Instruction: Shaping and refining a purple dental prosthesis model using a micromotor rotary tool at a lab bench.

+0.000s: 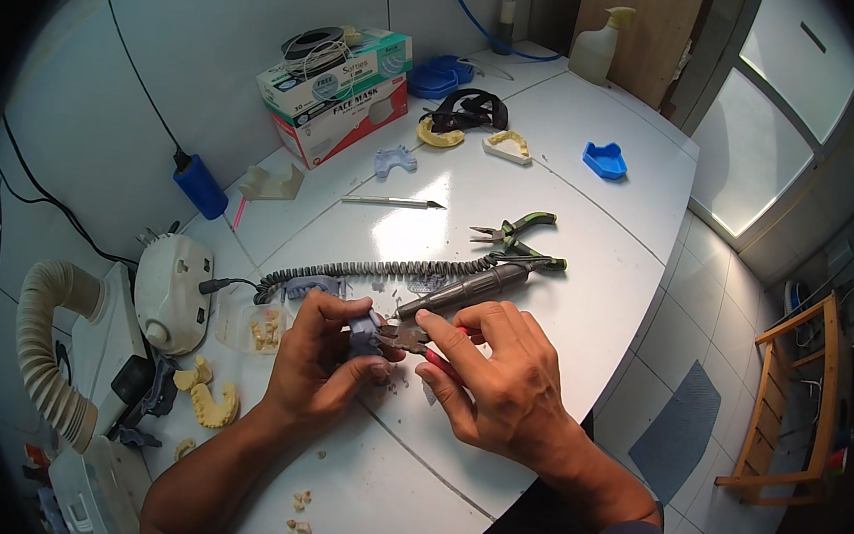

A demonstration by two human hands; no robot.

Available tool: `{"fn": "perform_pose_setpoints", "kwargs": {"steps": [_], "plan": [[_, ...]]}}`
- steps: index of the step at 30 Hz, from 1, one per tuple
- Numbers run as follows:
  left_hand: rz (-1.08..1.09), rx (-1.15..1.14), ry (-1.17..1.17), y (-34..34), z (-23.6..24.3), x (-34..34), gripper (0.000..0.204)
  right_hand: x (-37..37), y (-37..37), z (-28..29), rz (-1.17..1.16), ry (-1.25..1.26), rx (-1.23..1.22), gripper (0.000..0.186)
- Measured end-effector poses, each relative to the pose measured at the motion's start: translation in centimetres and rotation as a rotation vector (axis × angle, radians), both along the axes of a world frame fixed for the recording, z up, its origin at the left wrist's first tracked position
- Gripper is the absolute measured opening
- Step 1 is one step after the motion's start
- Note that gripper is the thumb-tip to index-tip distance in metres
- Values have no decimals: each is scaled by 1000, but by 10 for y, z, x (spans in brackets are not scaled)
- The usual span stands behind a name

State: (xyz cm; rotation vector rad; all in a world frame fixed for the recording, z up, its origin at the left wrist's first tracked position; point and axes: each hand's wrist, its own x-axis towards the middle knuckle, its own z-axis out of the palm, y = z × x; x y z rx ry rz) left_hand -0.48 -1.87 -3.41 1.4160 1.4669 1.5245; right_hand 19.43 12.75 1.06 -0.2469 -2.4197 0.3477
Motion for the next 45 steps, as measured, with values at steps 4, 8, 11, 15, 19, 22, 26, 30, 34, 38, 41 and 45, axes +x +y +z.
{"fn": "perform_pose_setpoints", "kwargs": {"steps": [4,8,11,15,19,22,26,30,34,38,41,45], "plan": [[58,44,11,0,2,4,51,0,-3,1,6,-16,-18,46],[91,57,134,-1,7,6,53,1,-3,0,14,-36,-28,46],[138,72,209,-2,6,7,55,1,-4,-1,16,-35,-4,46],[184,93,262,-3,4,9,57,0,-5,-1,11,-40,0,46],[213,61,332,-5,8,12,56,1,-5,0,6,-55,23,45],[239,56,354,-6,7,13,56,1,-5,-1,12,-57,24,42],[236,30,357,-6,6,12,55,2,-4,-3,12,-77,17,37],[191,35,278,-4,5,11,53,2,-3,-2,23,-67,-19,35],[115,98,165,-3,1,9,53,5,-3,1,82,-86,-293,36],[83,102,27,-1,-3,7,54,5,1,-4,39,9,-194,38],[52,121,46,-2,-2,6,53,2,-2,-3,40,23,-109,40],[79,123,87,-3,1,8,53,1,-3,-2,44,26,-94,43]]}}
